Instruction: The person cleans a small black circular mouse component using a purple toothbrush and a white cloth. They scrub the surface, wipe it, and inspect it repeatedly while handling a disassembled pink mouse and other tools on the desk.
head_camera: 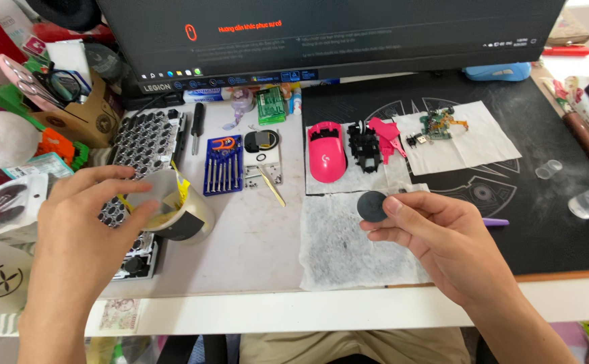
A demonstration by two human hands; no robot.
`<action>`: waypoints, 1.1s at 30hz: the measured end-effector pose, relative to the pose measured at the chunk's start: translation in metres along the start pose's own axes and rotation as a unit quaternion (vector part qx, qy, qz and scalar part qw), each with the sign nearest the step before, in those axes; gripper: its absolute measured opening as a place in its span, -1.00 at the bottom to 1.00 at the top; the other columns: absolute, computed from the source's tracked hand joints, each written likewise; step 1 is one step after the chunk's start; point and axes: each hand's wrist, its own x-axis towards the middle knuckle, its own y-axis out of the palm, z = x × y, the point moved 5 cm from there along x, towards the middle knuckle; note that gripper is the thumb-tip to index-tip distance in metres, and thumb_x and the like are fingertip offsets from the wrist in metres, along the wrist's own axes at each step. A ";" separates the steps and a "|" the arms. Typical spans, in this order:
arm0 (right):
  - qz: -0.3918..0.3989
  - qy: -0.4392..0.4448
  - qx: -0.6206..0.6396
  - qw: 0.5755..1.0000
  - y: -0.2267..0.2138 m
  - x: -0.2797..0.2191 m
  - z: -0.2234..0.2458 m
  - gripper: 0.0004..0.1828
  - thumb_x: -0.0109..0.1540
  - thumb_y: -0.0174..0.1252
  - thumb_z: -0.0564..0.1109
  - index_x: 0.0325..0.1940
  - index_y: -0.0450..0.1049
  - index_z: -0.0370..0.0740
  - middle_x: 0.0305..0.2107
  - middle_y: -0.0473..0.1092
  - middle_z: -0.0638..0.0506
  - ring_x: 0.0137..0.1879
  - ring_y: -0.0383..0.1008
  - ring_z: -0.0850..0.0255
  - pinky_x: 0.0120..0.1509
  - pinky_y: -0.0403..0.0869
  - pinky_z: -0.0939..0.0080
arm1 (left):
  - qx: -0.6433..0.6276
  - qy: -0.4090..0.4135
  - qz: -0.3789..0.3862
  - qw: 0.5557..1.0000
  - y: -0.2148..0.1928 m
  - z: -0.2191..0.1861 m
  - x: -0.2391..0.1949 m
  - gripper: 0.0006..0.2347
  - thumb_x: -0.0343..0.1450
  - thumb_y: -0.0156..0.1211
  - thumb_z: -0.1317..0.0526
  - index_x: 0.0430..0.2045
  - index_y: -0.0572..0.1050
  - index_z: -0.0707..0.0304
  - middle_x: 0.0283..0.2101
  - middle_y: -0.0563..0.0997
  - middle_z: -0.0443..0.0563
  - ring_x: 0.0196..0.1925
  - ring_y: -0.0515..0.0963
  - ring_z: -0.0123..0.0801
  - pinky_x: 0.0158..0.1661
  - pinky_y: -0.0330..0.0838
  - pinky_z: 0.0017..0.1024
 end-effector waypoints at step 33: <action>0.157 -0.345 -0.598 0.706 -0.024 -0.036 -0.009 -0.85 0.44 0.29 -0.15 -0.01 0.76 -0.18 0.18 0.55 -0.12 0.20 0.53 -0.12 0.27 0.56 -0.12 | -0.463 0.216 0.219 0.831 0.167 -0.246 -0.043 -0.53 0.52 0.48 0.12 0.29 0.46 0.24 0.26 0.69 0.07 0.35 0.56 -0.08 0.34 0.50 -0.17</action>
